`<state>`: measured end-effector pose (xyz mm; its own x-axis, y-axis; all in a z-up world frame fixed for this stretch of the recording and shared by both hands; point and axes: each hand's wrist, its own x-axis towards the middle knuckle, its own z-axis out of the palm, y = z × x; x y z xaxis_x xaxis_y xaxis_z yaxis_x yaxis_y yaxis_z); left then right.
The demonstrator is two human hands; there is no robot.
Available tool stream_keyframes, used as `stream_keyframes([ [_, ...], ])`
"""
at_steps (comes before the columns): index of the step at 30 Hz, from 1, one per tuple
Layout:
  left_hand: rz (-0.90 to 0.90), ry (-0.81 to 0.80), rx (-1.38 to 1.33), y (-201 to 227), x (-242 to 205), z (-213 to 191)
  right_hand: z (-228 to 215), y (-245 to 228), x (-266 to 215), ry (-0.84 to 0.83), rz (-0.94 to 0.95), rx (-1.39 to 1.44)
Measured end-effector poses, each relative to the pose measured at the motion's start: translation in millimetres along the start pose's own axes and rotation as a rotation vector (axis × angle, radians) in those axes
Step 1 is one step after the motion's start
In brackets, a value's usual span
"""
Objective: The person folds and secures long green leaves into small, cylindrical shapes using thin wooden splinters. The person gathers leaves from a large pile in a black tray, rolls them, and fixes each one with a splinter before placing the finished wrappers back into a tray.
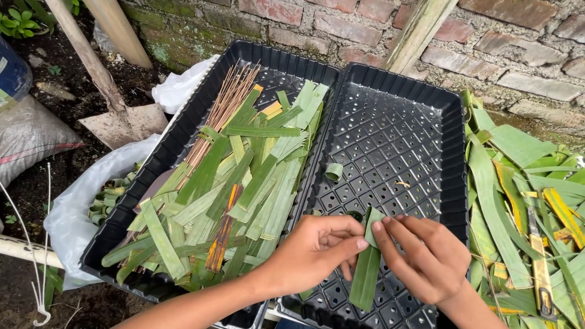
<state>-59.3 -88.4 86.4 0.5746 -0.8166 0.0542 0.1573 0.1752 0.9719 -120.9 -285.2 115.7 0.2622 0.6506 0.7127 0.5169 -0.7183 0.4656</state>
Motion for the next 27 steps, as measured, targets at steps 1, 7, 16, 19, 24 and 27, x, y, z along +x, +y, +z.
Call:
stream_keyframes([
  [1,-0.002,0.001,-0.001,1,0,2,-1,1,-2,-0.001,0.001,0.002],
  [7,-0.039,0.034,-0.055,-6,13,19,-6,10,-18,-0.015,-0.034,0.04],
  [16,0.143,0.131,0.533,-9,25,25,-19,-2,-44,-0.14,0.995,0.636],
  [19,0.121,0.118,0.536,-12,28,25,-16,-4,-44,-0.175,0.968,0.66],
  [24,-0.009,0.216,0.243,-19,31,31,-9,-12,-56,-0.04,0.568,0.433],
  [27,-0.075,0.259,0.051,-17,33,34,-10,-14,-59,-0.067,0.402,0.293],
])
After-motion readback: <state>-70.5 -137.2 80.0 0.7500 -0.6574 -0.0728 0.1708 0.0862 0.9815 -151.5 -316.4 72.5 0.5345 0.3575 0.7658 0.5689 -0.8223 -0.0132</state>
